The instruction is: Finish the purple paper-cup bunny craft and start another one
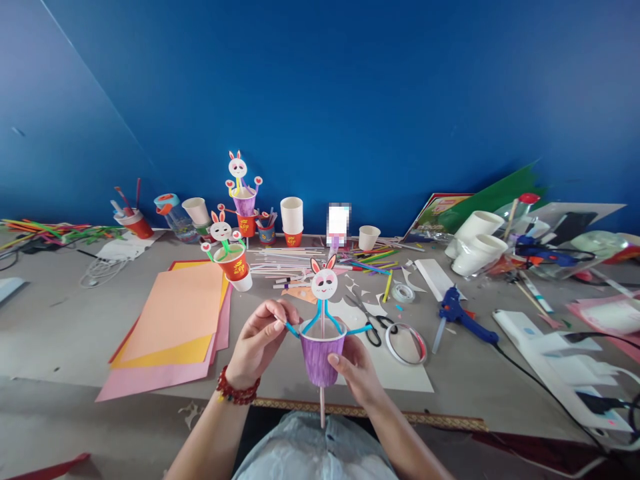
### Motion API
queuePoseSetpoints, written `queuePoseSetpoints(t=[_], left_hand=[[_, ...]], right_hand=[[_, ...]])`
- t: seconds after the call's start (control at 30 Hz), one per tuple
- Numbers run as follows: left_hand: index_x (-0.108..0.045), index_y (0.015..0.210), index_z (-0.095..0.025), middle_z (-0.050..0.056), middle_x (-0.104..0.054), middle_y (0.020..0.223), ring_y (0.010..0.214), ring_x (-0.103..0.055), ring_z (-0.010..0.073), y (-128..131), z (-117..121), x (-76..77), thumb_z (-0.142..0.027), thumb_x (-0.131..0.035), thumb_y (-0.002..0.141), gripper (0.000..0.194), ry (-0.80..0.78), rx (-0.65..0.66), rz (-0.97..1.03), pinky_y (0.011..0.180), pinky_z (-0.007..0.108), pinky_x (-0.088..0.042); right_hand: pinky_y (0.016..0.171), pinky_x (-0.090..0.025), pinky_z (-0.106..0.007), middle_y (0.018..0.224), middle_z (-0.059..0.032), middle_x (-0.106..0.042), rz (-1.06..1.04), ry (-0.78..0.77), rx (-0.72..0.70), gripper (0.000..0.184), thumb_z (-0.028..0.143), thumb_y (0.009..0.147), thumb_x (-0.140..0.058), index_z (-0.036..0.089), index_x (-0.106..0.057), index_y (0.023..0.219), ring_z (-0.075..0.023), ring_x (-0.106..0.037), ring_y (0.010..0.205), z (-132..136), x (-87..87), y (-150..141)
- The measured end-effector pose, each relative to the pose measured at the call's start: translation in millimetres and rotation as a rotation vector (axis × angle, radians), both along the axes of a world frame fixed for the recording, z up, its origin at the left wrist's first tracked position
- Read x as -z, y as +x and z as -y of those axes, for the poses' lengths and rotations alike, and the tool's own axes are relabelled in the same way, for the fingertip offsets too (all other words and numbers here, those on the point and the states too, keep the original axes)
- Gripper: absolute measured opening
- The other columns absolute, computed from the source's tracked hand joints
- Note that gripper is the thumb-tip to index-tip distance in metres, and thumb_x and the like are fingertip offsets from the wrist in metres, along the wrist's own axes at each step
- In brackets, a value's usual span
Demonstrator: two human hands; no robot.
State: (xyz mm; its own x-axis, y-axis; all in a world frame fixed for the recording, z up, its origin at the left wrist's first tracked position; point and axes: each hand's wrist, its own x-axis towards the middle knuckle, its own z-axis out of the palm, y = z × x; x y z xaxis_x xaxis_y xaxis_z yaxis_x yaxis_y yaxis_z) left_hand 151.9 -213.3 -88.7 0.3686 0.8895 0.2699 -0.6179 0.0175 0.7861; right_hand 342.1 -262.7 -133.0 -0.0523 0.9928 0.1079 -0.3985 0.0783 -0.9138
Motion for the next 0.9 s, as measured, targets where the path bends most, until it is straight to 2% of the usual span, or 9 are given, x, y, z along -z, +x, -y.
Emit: queuePoseSetpoints(t=[0.23,0.47,0.67,0.9], left_hand=[[-0.068,0.087,-0.021,0.003,-0.056,0.094,0.089,-0.057,0.0166,2.3,-0.5,3.4,-0.021,-0.066,0.089,0.003,-0.001,-0.072,-0.015,0.084,0.032,-0.045],[-0.072,0.087,-0.023,0.004,-0.059,0.091,0.089,-0.058,0.0172,4.4,0.5,1.7,-0.022,-0.067,0.089,0.005,0.081,-0.230,-0.081,0.080,0.031,-0.048],[-0.073,0.089,-0.022,0.004,-0.062,0.087,0.087,-0.061,0.0184,5.1,-0.2,3.9,-0.021,-0.067,0.088,0.006,0.120,-0.326,-0.148,0.077,0.031,-0.048],[-0.074,0.092,-0.022,0.005,-0.067,0.092,0.087,-0.063,0.0176,8.8,0.3,9.7,-0.024,-0.076,0.081,0.011,0.021,-0.444,-0.169,0.079,0.030,-0.051]], right_hand=[[0.073,-0.052,-0.031,0.095,-0.0059,-0.069,-0.012,-0.001,0.011,0.038,0.048,0.074,-0.081,0.024,-0.069,0.101,-0.0221,-0.064,0.083,0.3,2.0,1.0],[0.065,-0.051,-0.029,0.085,-0.0043,-0.066,-0.028,0.005,-0.006,0.036,0.051,0.074,-0.080,0.022,-0.068,0.091,-0.0181,-0.059,0.071,-2.3,-2.2,-0.7],[0.065,-0.052,-0.029,0.084,-0.0041,-0.066,-0.002,0.006,0.008,0.041,0.052,0.073,-0.080,0.022,-0.068,0.098,-0.0187,-0.060,0.072,-1.9,-2.9,-0.9],[0.070,-0.053,-0.031,0.092,-0.0063,-0.069,0.028,-0.006,0.049,0.041,0.050,0.072,-0.081,0.024,-0.069,0.102,-0.0219,-0.063,0.079,-0.3,-0.7,-1.5]])
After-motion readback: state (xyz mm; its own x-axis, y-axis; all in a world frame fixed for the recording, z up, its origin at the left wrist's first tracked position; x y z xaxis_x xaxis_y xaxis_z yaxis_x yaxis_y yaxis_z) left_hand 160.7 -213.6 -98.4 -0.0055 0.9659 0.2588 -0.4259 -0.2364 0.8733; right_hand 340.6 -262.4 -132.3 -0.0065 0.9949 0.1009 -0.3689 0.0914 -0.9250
